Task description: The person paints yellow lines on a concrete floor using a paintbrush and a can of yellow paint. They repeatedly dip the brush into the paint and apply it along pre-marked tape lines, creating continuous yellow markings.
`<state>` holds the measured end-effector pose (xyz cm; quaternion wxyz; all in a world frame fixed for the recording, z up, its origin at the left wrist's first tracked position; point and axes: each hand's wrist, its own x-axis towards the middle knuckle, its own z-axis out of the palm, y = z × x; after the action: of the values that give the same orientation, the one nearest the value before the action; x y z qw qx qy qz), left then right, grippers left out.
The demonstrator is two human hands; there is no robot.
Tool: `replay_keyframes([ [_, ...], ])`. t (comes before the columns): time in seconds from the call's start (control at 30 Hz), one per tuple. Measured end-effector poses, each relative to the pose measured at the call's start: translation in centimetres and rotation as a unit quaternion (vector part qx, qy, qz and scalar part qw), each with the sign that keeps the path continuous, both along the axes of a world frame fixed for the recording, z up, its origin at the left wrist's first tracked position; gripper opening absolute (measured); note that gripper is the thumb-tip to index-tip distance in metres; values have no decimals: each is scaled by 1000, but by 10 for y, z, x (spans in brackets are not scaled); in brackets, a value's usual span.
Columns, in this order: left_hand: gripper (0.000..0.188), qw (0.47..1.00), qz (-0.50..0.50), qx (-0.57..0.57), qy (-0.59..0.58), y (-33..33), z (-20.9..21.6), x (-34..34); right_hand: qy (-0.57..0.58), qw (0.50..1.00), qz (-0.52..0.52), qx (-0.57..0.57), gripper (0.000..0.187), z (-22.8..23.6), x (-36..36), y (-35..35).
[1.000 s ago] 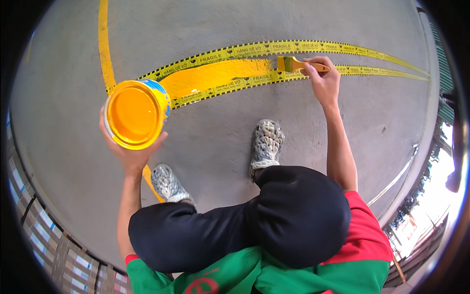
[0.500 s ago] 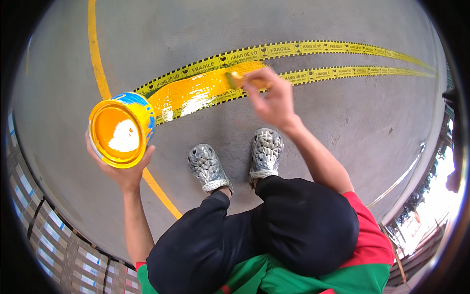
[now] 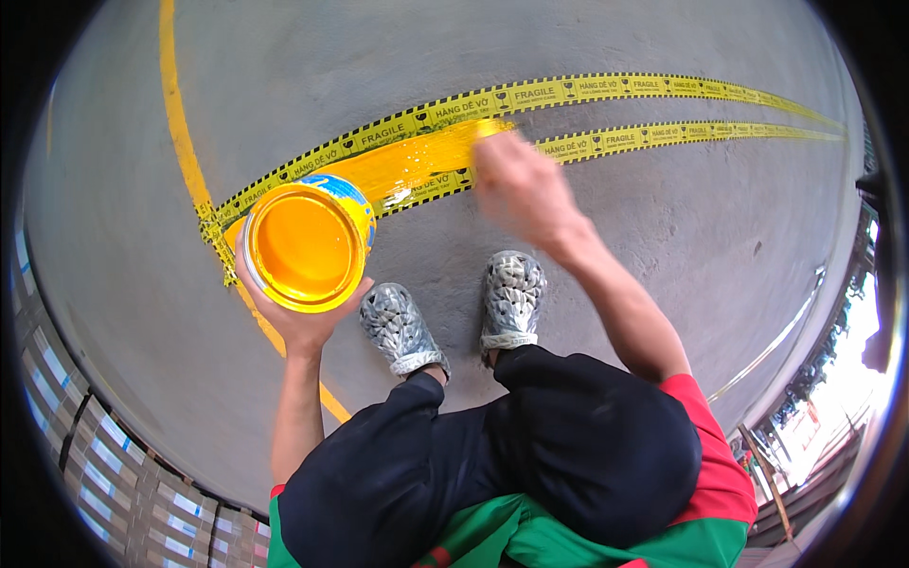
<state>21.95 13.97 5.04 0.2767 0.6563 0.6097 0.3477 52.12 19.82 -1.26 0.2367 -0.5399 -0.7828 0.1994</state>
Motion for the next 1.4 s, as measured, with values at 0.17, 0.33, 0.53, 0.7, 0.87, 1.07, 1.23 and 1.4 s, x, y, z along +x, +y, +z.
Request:
replay_keyframes([
  [0.17,130,1000,0,-6,-12,-7,4,0,259,964,-45,-48,11,-8,-27,-17],
  [0.33,130,999,-25,-1,32,-8,5,5,310,909,-206,-187,12,-26,28,-5],
  [0.53,126,996,-59,-9,-64,2,-4,30,359,888,-257,-134,17,41,114,-13],
  [0.7,124,982,-127,17,-138,13,-28,58,527,842,-90,-77,17,138,80,-22],
  [0.87,123,966,-186,19,-181,25,-44,80,244,968,27,-62,19,144,31,-23],
  [1.07,117,970,-196,37,-136,35,-54,96,372,899,-95,-209,19,105,32,-27],
  [1.23,117,975,-198,65,-77,46,-59,113,529,796,-192,-221,17,78,66,-30],
  [1.4,114,973,-205,83,-72,61,-72,132,611,726,-223,-222,19,58,102,-37],
])
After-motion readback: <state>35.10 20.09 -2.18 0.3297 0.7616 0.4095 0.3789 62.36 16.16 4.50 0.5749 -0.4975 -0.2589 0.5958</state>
